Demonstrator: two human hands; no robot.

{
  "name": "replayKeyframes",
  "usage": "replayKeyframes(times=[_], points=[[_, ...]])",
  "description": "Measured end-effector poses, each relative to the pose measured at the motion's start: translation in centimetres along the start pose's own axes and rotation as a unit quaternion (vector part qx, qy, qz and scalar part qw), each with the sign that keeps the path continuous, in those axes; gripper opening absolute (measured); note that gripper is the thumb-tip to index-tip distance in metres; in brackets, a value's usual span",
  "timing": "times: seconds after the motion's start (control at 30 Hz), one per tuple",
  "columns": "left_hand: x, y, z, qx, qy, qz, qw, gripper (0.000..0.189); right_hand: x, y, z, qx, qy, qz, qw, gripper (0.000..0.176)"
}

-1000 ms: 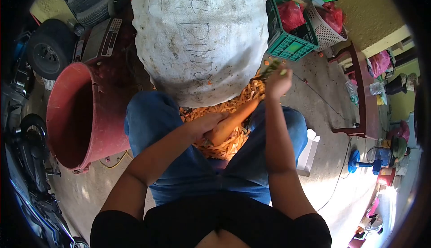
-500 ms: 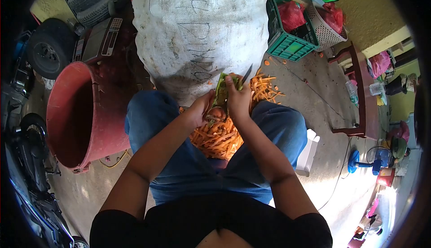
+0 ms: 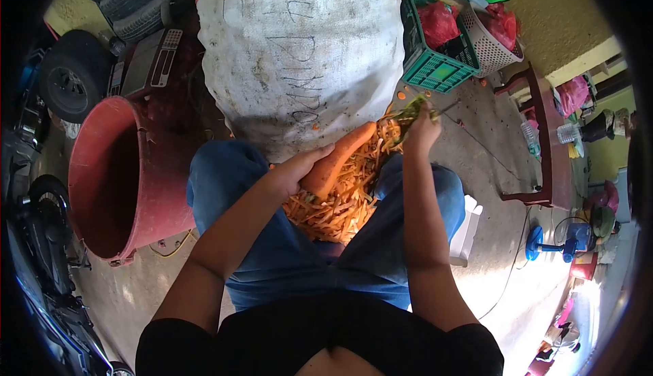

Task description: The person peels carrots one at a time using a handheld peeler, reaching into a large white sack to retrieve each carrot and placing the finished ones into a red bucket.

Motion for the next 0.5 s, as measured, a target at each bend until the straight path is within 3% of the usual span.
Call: replayKeyframes(times=[0.07, 0.13, 0.2, 0.23, 0.3, 0.37, 0.4, 0.47, 0.5], points=[[-0.1, 0.3, -0.1, -0.001, -0.02, 0.01, 1.0, 0.036, -3.2, -3.2, -2.9, -0.083, 0.091, 0.132, 0.984, 0.02], [1.0, 2.4, 0.7, -0.037, -0.05, 0.023, 0.998, 0.035, -5.0, -8.0, -3.0, -0.113, 0.038, 0.201, 0.972, 0.016], [1.2, 2.9, 0.5, -0.073, -0.079, 0.039, 0.993, 0.035, -6.7, -11.8, -1.2, -0.047, -0.014, 0.283, 0.958, 0.014], [0.7, 2.7, 0.4, -0.068, -0.13, 0.058, 0.987, 0.034, -6.9, -12.6, -1.0, -0.048, -0.014, 0.283, 0.958, 0.014], [0.1, 2.3, 0.2, -0.065, -0.181, 0.078, 0.978, 0.033, -7.2, -13.7, 2.0, 0.14, -0.082, 0.273, 0.948, 0.021], [0.9, 2.3, 0.6, -0.051, -0.158, 0.009, 0.986, 0.035, -6.9, -13.0, 2.1, 0.17, -0.11, 0.255, 0.945, 0.018], [1.2, 2.2, 0.7, -0.051, -0.158, 0.009, 0.986, 0.035, -6.6, -12.4, 2.2, 0.2, -0.139, 0.236, 0.941, 0.015], [0.3, 1.9, 2.4, 0.025, -0.011, 0.074, 0.997, 0.038, -4.7, -7.0, 1.7, 0.254, -0.214, 0.125, 0.935, 0.016], [-1.2, 0.3, 1.5, 0.008, -0.034, 0.07, 0.997, 0.041, -3.5, -4.5, 2.2, 0.217, -0.244, 0.075, 0.942, 0.017]])
Point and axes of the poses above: each hand's wrist, its own y-axis towards the middle knuckle, its own x-axis out of the back of the hand, z = x × y, the point moved 9 cm from there along y, towards the middle knuckle, and after that the axes turned 8 degrees about y, right-handed, at the moved point
